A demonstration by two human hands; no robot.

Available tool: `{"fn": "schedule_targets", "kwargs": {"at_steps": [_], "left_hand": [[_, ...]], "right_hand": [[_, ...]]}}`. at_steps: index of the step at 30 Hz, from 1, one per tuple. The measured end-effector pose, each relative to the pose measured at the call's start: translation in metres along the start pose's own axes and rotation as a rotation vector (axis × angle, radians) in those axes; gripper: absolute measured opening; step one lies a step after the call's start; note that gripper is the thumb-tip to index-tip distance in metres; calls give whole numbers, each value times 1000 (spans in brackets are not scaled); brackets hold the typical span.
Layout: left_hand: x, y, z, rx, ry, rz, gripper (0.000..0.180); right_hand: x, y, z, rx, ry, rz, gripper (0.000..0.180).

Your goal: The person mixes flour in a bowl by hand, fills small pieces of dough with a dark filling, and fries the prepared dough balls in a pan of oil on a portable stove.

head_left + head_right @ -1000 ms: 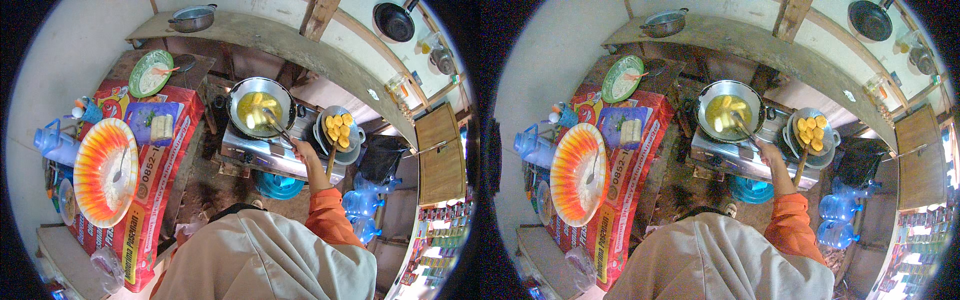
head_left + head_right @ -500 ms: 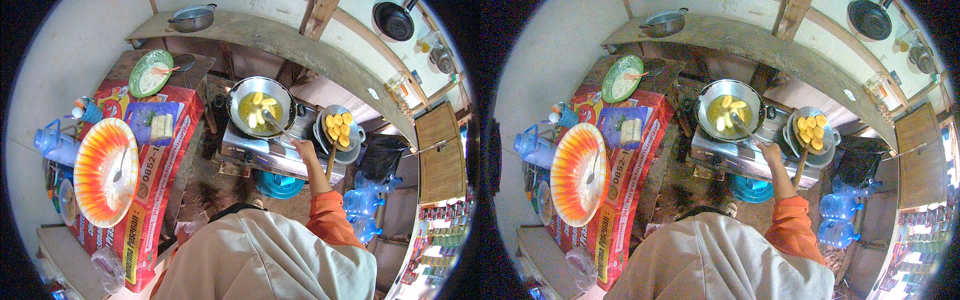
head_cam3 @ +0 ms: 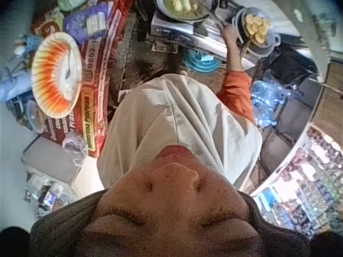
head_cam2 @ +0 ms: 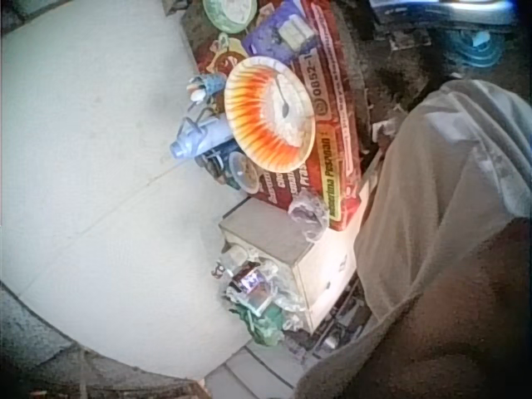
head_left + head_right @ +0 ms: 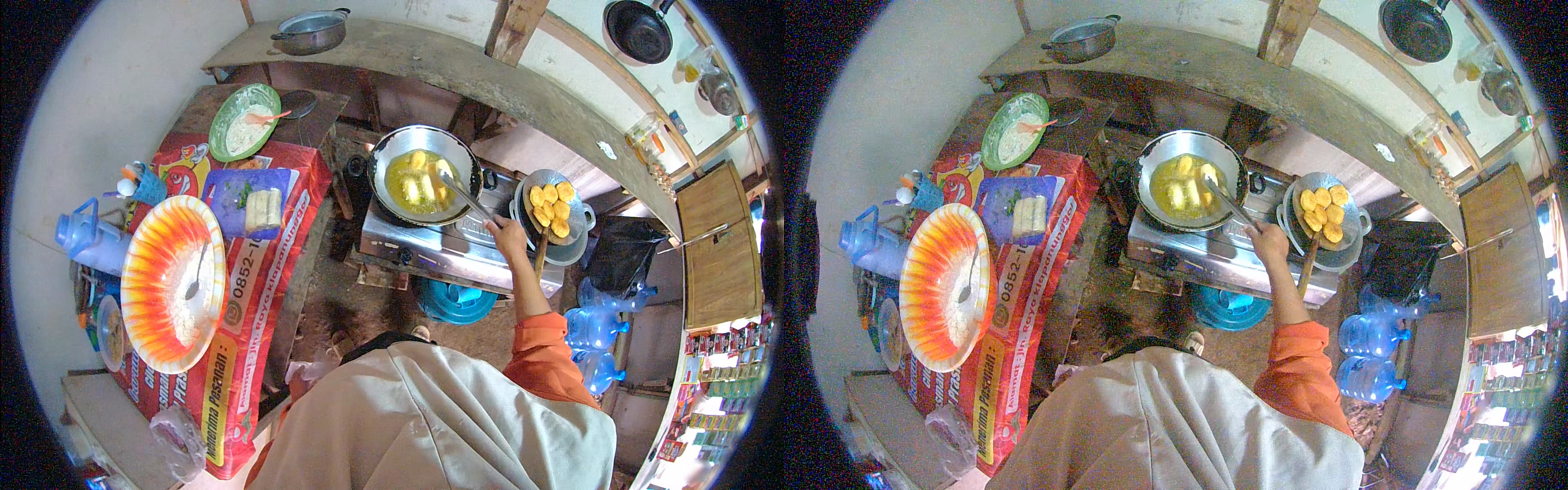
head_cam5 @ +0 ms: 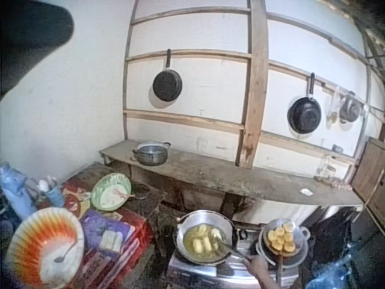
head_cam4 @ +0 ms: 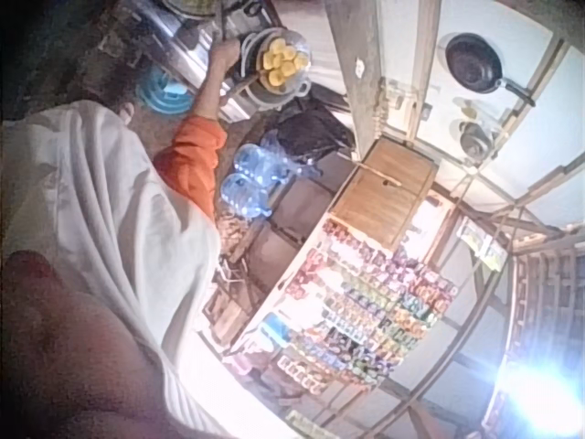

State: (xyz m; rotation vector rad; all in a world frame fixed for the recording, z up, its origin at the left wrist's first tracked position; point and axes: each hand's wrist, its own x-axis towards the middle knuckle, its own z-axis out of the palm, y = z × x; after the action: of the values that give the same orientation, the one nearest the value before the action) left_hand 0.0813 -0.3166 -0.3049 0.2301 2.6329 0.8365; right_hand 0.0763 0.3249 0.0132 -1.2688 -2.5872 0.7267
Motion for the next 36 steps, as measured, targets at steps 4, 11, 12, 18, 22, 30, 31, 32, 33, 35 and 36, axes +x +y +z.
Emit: {"fn": "schedule_targets", "kwargs": {"at_steps": [4,11,12,18,22,30,31,32,33,35,36], "left_hand": [[0,5,-3,-15,-12,-18,70],[6,17,-4,76,42,73,70],[6,15,-4,78,50,68,69],[10,-17,15,32,89,215,66],[11,-52,30,92,27,153,65],[14,-6,8,160,-52,19,53],[13,-6,8,161,-48,13,53],[13,-6,8,111,-26,-10,53],[12,-9,10,55,1,-35,53],[11,-5,11,61,-9,-40,55],[13,1,10,71,-28,-38,57]], "right_hand": [[-3,-14,-16,-363,89,-116,26],[20,-2,20,-676,191,-426,21],[17,-5,18,-675,191,-425,21],[-12,-24,-7,-580,217,-438,20],[-12,-31,-13,-529,198,-378,21],[-23,-35,-36,-534,125,-379,21],[-25,-33,-34,-592,107,-457,25],[-25,-32,-29,-589,105,-463,25],[-24,-35,-22,-605,96,-525,24],[-18,-31,-4,-661,153,-631,18],[-14,-23,1,-665,157,-623,18]]}}
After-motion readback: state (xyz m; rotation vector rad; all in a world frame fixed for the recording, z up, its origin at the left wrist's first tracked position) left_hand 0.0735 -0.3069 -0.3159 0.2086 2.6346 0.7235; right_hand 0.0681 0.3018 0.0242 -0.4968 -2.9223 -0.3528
